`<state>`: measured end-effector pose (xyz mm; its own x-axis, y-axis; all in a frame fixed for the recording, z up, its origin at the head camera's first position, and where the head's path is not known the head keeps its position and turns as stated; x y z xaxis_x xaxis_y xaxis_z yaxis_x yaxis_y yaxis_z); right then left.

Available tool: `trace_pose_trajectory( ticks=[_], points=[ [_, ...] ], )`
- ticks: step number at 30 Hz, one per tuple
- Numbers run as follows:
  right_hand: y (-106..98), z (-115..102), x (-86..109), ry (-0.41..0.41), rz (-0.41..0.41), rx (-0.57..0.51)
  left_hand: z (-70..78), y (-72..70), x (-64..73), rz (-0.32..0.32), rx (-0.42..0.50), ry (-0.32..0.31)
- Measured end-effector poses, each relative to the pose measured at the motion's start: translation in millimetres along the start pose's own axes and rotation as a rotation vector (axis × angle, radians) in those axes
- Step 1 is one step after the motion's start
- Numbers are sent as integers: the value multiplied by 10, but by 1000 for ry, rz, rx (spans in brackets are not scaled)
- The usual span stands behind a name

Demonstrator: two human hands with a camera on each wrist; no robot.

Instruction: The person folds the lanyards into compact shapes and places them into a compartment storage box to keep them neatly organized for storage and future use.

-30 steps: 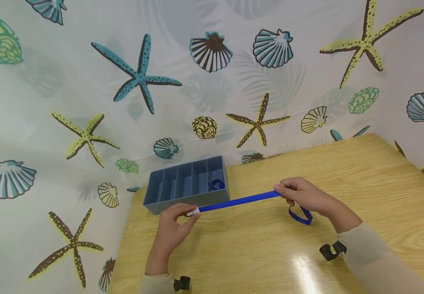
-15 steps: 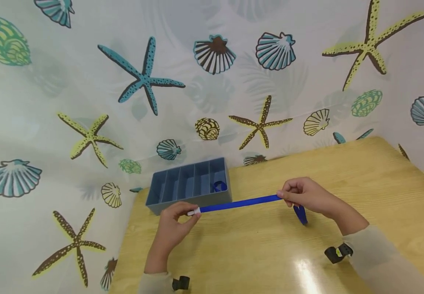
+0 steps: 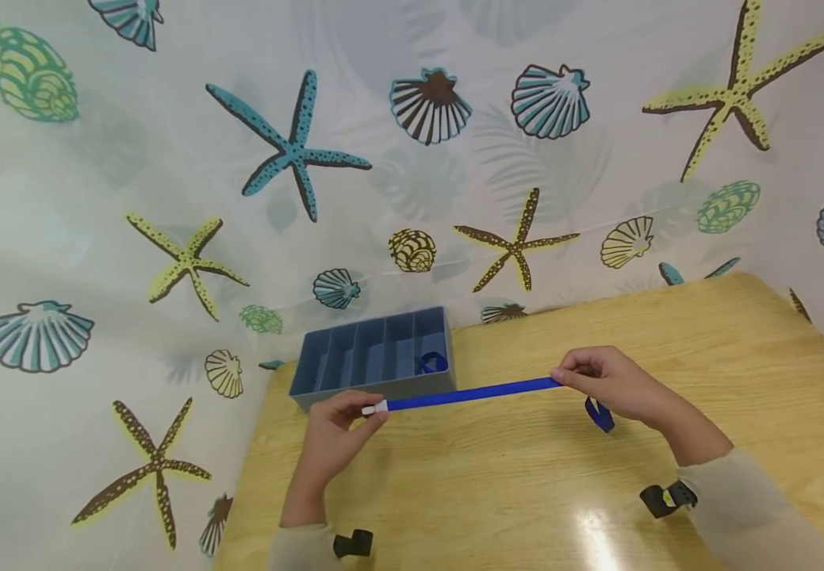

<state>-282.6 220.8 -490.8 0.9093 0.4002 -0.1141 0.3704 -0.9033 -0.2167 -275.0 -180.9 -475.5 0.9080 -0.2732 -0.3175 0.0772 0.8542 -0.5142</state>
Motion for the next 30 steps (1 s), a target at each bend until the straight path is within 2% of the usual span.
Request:
trace_pose_trajectory(
  ticks=[2,7,14,23,30],
  points=[
    [-2,-2,3,-18,13,13,-37,13,-14,-1,29,1],
    [9,6,4,-38,13,9,-92,11,-22,25,24,-9],
    [35,-1,5,-37,-28,-2,-133,-30,-5,44,5,-67],
    [-27,-44,72,42,-49,40,-120,-112,27,88,41,-53],
    [-94,-97,104,8,-11,99,-131,-140,53,112,41,-53]
  ],
)
Point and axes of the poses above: each hand's wrist, its own x-axis away from the middle knuckle, its own y-axis out of the palm, z = x × y, the point moved 7 cm from there along -x, towards the middle knuckle, and after that the axes turned 13 degrees about -x, right-handed, at the moved point
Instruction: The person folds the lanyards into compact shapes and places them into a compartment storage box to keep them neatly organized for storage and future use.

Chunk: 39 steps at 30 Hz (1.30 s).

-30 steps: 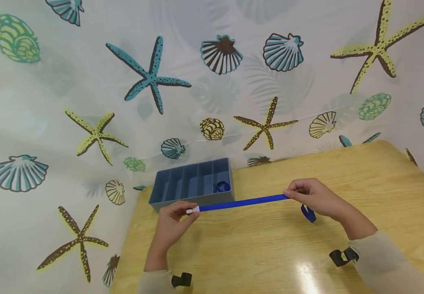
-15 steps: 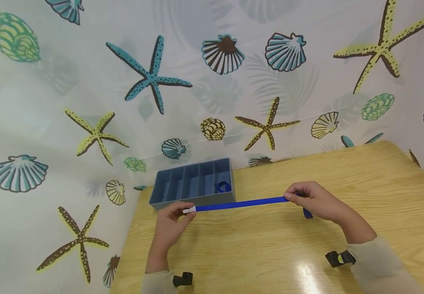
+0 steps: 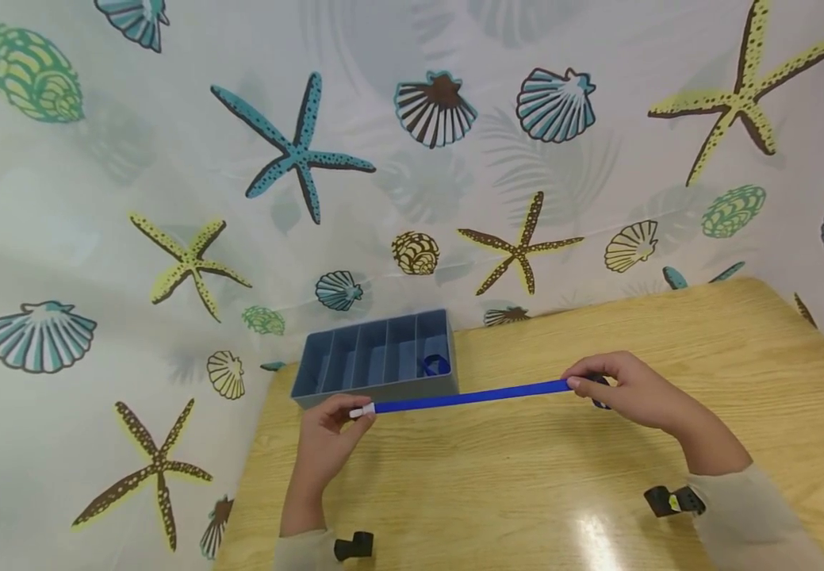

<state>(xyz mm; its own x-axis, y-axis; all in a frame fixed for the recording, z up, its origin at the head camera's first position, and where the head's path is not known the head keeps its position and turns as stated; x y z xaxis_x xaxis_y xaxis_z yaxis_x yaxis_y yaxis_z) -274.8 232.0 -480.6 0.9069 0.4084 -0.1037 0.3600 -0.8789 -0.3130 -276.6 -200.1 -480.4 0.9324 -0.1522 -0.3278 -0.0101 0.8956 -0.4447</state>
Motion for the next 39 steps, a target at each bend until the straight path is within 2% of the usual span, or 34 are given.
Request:
trace_pose_trajectory(
  ticks=[12,17,27,39],
  points=[
    [-6,-5,-20,-57,47,37,-35,-43,7,46,-9,-7],
    [-43,13,6,-65,65,41,-37,-51,23,44,-7,-16],
    [-160,88,71,-29,57,12,-50,-99,17,67,2,-51],
    [-332,147,134,-16,103,12,-26,-200,41,131,28,-20]
  ],
)
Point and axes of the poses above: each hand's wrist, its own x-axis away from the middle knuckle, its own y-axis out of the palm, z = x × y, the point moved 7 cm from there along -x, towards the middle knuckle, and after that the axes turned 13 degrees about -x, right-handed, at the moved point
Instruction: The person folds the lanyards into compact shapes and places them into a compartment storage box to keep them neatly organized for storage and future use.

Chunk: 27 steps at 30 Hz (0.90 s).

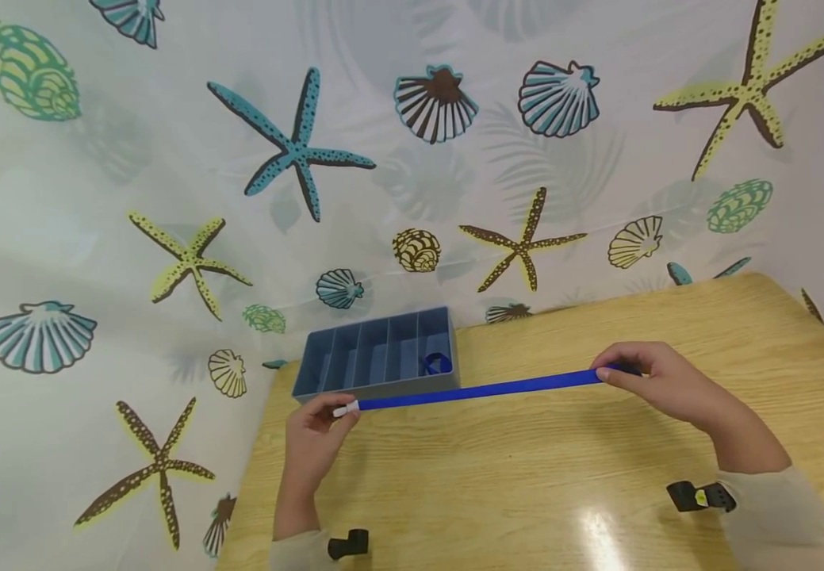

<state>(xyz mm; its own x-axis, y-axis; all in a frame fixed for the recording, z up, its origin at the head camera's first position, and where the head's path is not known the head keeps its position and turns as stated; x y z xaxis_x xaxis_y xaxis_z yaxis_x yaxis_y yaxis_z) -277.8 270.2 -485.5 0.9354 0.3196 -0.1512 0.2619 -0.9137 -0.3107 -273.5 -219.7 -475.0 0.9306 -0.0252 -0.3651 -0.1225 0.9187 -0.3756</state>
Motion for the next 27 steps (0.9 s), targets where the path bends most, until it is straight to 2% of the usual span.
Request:
trace_pose_trajectory(
  ticks=[5,13,20,27],
  points=[
    [-61,0,27,-6,10,-44,-33,-34,2,16,-2,3],
    [-205,65,86,77,113,-53,-51,-51,5,15,-11,-14],
    [-300,125,127,51,192,-74,-60,-49,-3,13,-14,-11],
    [-372,169,144,-12,272,-185,-78,-77,-9,31,-6,-8]
  ],
)
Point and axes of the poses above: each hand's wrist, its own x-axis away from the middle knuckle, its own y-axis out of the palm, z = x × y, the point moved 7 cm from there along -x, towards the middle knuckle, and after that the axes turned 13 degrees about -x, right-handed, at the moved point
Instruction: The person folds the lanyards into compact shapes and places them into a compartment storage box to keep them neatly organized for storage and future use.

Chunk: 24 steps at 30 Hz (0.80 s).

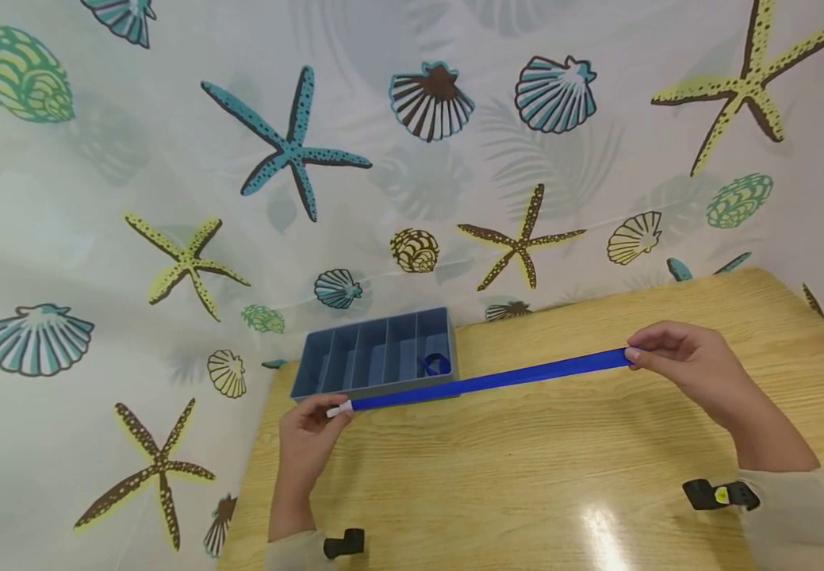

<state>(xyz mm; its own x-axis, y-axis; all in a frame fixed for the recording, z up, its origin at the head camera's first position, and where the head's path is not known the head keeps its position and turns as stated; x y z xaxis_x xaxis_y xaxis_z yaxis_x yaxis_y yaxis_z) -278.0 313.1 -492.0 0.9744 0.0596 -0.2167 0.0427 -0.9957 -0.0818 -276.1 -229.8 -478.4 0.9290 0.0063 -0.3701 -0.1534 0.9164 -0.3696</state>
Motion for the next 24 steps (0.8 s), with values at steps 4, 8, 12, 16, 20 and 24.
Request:
trace_pose_trajectory(
  ticks=[4,8,12,16,20,24],
  points=[
    [-23,1,2,-19,48,-40,-14,5,-7,-5,-2,0],
    [-33,-3,19,-55,59,-200,-26,9,-7,-7,-5,-5],
    [-43,4,43,-88,43,-330,-34,16,0,-12,-1,0],
    [-56,0,38,-130,37,-394,-38,21,-1,-14,0,3],
    [-46,-42,29,-200,-23,-514,-34,24,-9,-19,3,6],
    [10,-98,28,-260,-182,-732,-57,29,-6,-22,9,2]
  ],
)
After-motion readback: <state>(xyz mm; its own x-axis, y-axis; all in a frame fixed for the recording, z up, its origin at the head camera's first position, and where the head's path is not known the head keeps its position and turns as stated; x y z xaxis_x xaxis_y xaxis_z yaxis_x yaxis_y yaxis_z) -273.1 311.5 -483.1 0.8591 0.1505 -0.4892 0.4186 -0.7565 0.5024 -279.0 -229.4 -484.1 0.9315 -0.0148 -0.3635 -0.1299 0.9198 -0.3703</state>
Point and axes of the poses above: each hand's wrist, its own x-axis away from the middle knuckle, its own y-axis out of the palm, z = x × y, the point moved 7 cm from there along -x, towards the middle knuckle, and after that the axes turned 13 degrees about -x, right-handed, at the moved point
